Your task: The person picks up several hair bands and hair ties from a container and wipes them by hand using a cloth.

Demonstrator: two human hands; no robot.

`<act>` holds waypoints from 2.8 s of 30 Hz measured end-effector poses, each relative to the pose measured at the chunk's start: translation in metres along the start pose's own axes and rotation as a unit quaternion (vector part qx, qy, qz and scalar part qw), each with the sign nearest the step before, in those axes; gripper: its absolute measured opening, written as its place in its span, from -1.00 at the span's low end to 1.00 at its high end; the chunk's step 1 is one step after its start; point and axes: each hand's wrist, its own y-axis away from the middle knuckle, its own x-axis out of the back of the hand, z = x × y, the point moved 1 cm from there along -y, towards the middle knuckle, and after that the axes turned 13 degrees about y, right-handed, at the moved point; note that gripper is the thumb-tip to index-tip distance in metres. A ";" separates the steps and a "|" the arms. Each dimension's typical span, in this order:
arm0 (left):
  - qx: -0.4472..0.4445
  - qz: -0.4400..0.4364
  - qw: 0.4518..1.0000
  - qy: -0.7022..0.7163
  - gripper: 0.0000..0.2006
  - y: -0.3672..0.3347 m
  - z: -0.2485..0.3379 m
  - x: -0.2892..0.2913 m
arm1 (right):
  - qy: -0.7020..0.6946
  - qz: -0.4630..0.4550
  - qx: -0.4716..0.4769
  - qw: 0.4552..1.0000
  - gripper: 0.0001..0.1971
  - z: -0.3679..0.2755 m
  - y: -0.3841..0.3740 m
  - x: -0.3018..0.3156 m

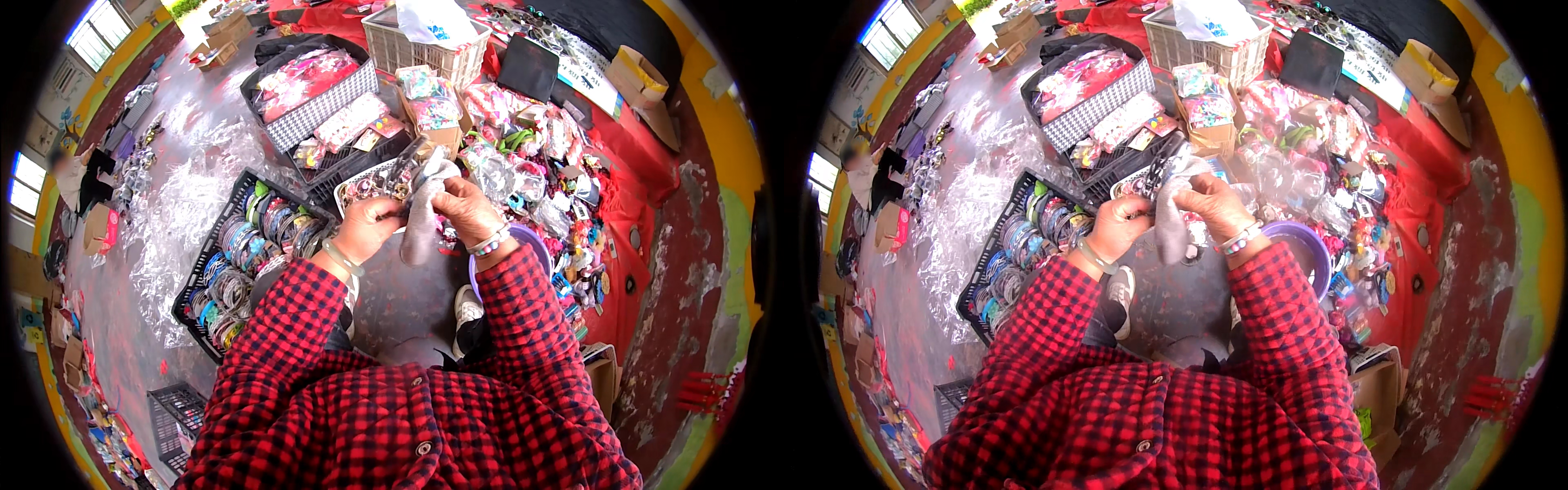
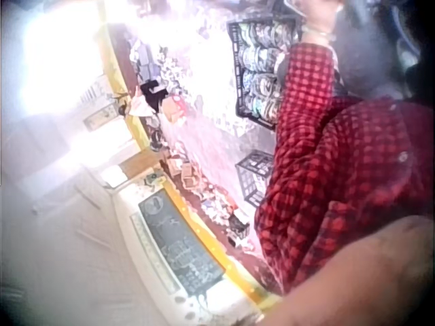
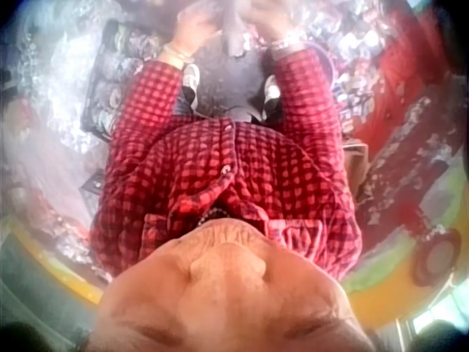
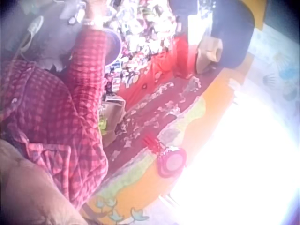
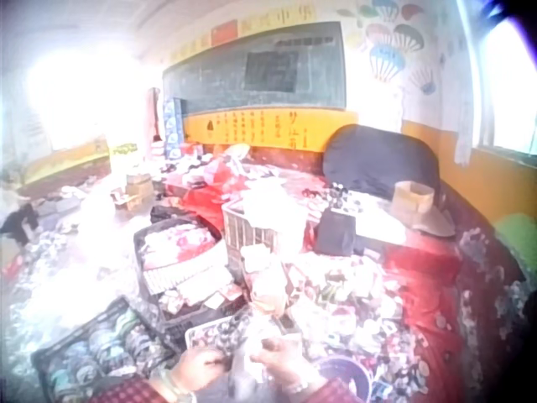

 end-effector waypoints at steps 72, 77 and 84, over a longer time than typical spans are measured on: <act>-0.019 0.053 0.982 -0.179 -0.89 0.001 -0.014 -0.014 | -0.213 0.097 -0.020 0.972 -0.81 0.039 -0.008 -0.038; 0.021 0.132 0.989 -0.065 -0.78 -0.003 0.001 0.002 | -0.080 0.106 -0.007 0.991 -0.74 0.028 -0.010 -0.014; 0.166 0.109 0.905 0.376 -0.71 -0.008 -0.021 0.003 | 0.511 -0.022 0.119 0.851 -0.71 0.023 -0.003 -0.041</act>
